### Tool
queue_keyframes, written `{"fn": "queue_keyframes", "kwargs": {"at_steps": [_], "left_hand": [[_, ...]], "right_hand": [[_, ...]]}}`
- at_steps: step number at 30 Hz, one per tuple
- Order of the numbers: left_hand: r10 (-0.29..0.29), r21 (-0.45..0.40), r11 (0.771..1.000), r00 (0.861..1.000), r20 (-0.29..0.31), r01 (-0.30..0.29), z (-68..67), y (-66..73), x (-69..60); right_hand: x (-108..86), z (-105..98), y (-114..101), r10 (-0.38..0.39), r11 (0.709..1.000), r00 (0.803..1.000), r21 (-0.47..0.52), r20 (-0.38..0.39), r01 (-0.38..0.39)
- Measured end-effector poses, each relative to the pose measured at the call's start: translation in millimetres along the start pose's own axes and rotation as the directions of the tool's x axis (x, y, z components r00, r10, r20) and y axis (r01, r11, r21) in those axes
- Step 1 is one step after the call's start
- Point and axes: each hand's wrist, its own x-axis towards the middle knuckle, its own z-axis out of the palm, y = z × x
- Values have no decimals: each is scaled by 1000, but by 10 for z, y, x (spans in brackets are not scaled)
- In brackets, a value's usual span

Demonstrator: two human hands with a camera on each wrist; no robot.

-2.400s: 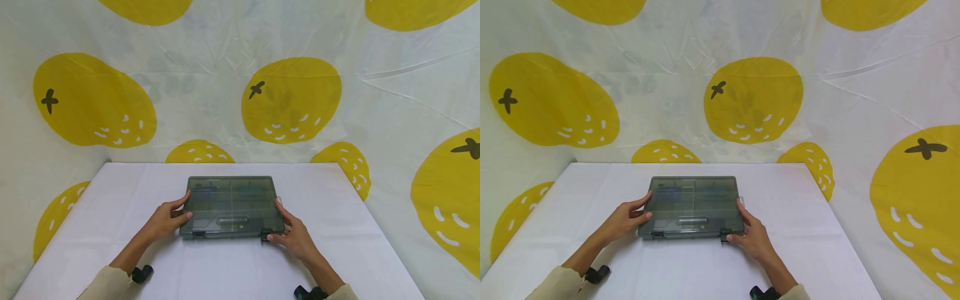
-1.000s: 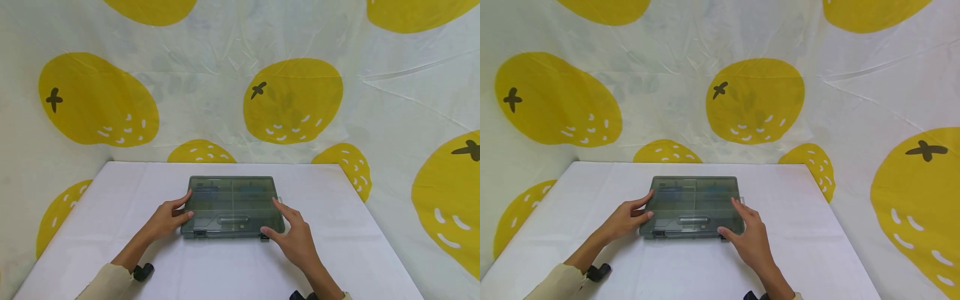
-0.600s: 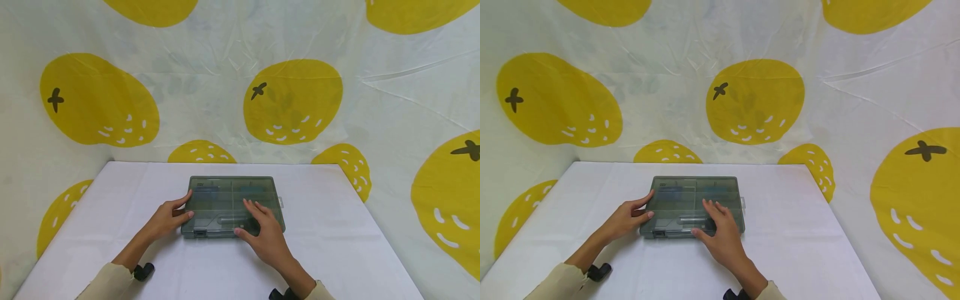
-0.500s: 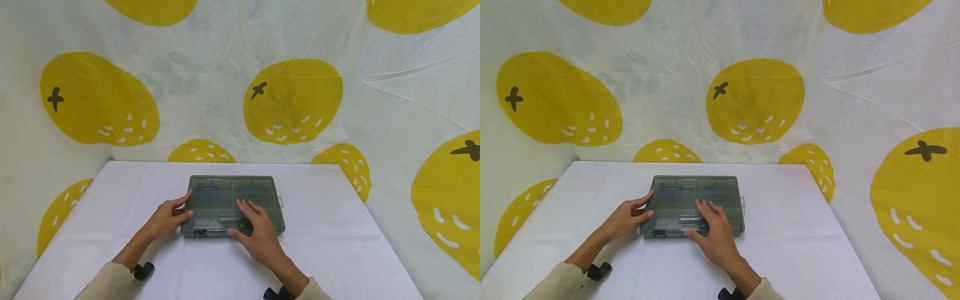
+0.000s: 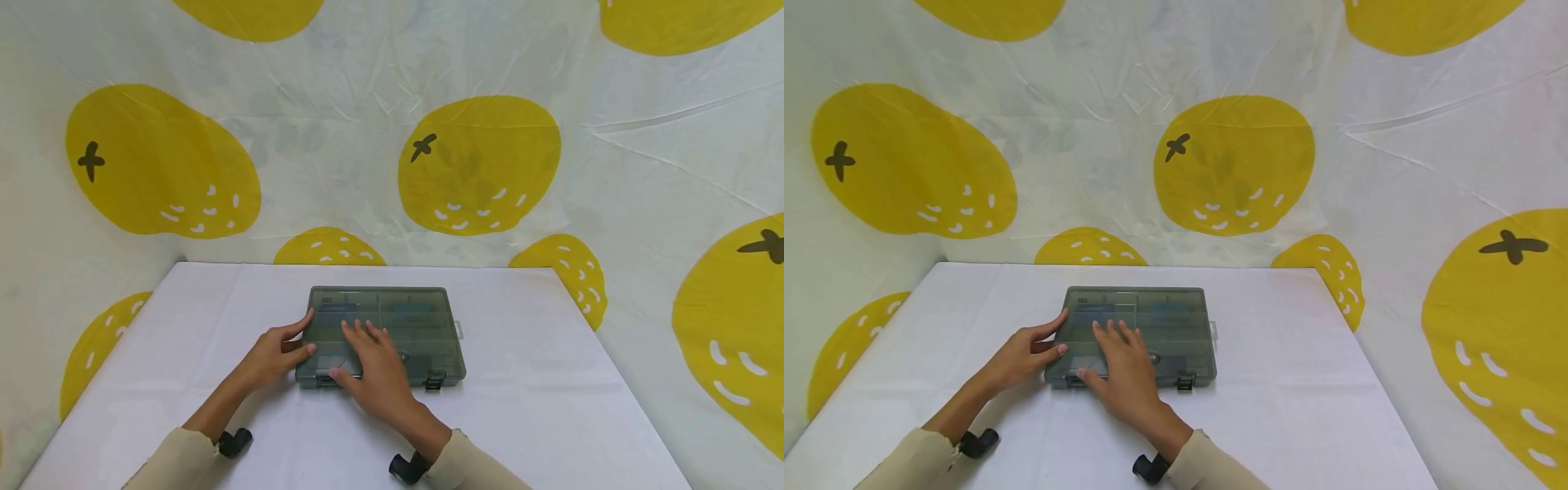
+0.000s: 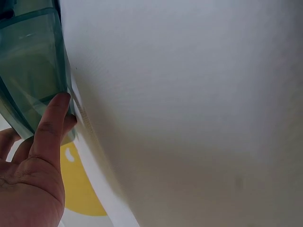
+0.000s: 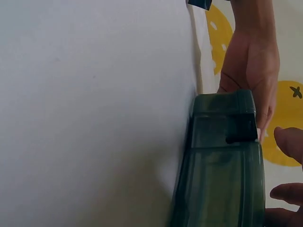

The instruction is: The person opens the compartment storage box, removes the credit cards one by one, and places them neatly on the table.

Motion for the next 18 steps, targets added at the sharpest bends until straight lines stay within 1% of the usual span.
{"fn": "queue_keyframes", "kwargs": {"at_steps": [3, 8, 11, 18], "left_hand": [[23, 0, 1000, 1000, 5, -23, 8, 0, 10], [3, -6, 1000, 1000, 6, -3, 17, 1, 14], [-6, -2, 1000, 1000, 6, 6, 14, 3, 4], [1, 17, 1000, 1000, -2, -1, 9, -24, -7]], "right_hand": [[41, 45, -42, 3, 999, 1000, -39, -1, -3], [71, 114, -63, 2, 993, 1000, -122, -16, -4], [78, 141, -63, 2, 990, 1000, -141, -22, -5], [103, 148, -65, 2, 990, 1000, -139, -8, -4]]}}
